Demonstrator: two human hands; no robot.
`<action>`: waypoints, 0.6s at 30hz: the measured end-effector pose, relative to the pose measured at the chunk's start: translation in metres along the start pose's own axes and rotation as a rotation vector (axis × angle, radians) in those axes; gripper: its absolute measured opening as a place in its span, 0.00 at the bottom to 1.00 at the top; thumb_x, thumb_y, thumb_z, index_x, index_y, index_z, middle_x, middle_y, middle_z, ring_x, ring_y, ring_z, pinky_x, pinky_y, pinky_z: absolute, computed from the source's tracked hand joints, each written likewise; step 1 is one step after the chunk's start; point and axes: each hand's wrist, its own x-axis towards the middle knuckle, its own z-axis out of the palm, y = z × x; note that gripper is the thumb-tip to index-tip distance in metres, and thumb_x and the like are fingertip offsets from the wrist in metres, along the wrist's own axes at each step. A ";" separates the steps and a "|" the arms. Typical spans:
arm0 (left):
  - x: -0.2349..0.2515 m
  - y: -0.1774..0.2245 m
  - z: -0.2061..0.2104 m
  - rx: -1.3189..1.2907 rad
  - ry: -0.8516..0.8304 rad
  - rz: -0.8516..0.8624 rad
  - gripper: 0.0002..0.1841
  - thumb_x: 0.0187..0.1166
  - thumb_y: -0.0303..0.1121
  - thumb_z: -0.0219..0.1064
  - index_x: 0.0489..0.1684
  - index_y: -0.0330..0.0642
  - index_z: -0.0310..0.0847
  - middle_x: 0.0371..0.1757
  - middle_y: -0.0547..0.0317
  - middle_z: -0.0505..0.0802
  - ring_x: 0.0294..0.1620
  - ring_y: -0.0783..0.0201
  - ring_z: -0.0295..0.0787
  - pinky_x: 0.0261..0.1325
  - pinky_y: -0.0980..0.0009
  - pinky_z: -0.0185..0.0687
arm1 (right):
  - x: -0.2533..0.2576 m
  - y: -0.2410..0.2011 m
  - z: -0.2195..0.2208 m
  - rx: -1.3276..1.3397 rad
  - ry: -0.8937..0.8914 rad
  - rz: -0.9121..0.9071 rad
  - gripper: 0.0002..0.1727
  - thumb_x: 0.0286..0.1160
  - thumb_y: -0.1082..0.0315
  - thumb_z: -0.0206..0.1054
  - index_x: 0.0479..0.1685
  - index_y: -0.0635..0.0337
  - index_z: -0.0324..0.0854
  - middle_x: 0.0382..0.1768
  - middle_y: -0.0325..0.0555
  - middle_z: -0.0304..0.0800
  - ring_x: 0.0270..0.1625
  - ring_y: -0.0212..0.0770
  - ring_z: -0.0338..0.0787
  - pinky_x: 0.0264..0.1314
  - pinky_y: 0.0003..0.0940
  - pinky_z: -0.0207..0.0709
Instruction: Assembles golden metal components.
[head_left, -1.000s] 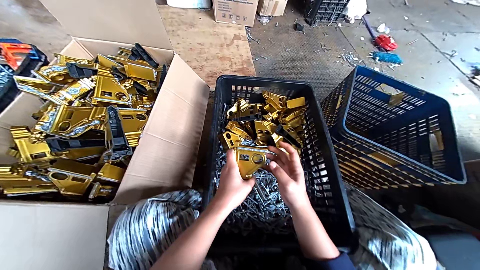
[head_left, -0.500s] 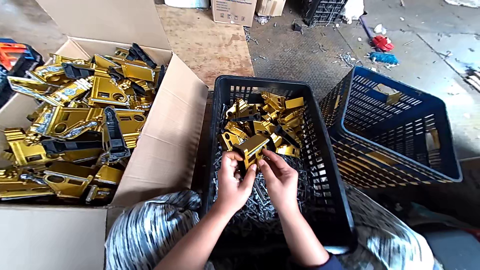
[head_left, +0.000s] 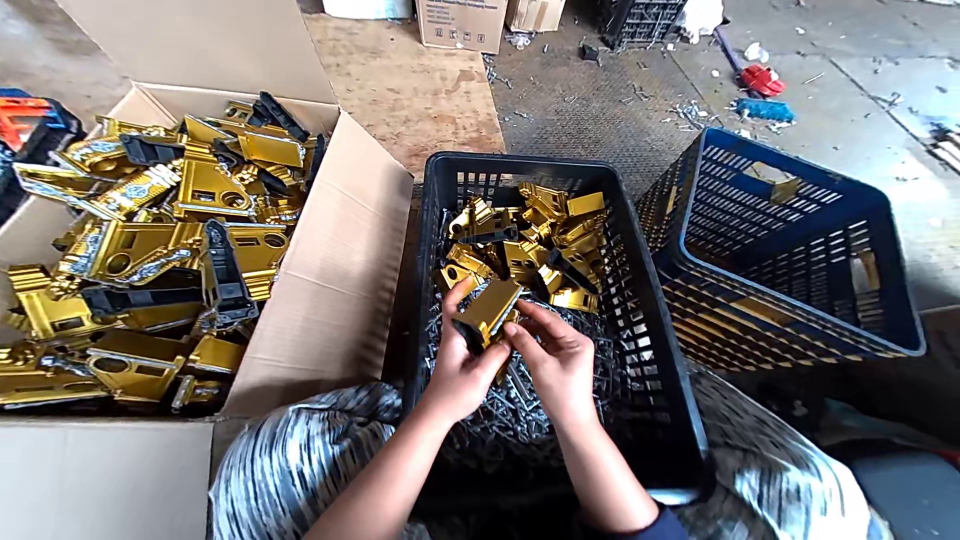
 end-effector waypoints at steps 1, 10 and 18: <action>0.000 -0.001 0.000 0.009 -0.012 -0.007 0.47 0.68 0.17 0.67 0.90 0.46 0.43 0.66 0.51 0.86 0.61 0.61 0.89 0.65 0.63 0.88 | 0.000 0.002 0.001 -0.018 0.019 -0.012 0.13 0.71 0.72 0.77 0.53 0.62 0.93 0.50 0.48 0.94 0.45 0.39 0.94 0.46 0.34 0.93; 0.010 0.005 -0.013 -0.053 0.179 -0.153 0.30 0.76 0.20 0.63 0.79 0.39 0.58 0.59 0.46 0.88 0.52 0.52 0.93 0.55 0.54 0.93 | 0.016 -0.005 -0.020 0.271 0.107 0.258 0.09 0.82 0.76 0.59 0.41 0.57 0.86 0.37 0.38 0.89 0.40 0.33 0.88 0.47 0.33 0.85; 0.017 0.015 -0.018 -0.107 0.183 -0.238 0.20 0.92 0.31 0.51 0.81 0.45 0.63 0.62 0.42 0.89 0.55 0.46 0.93 0.50 0.53 0.95 | 0.014 0.081 -0.023 -1.177 -0.749 0.716 0.28 0.80 0.45 0.65 0.63 0.60 0.85 0.61 0.64 0.89 0.66 0.66 0.88 0.64 0.72 0.77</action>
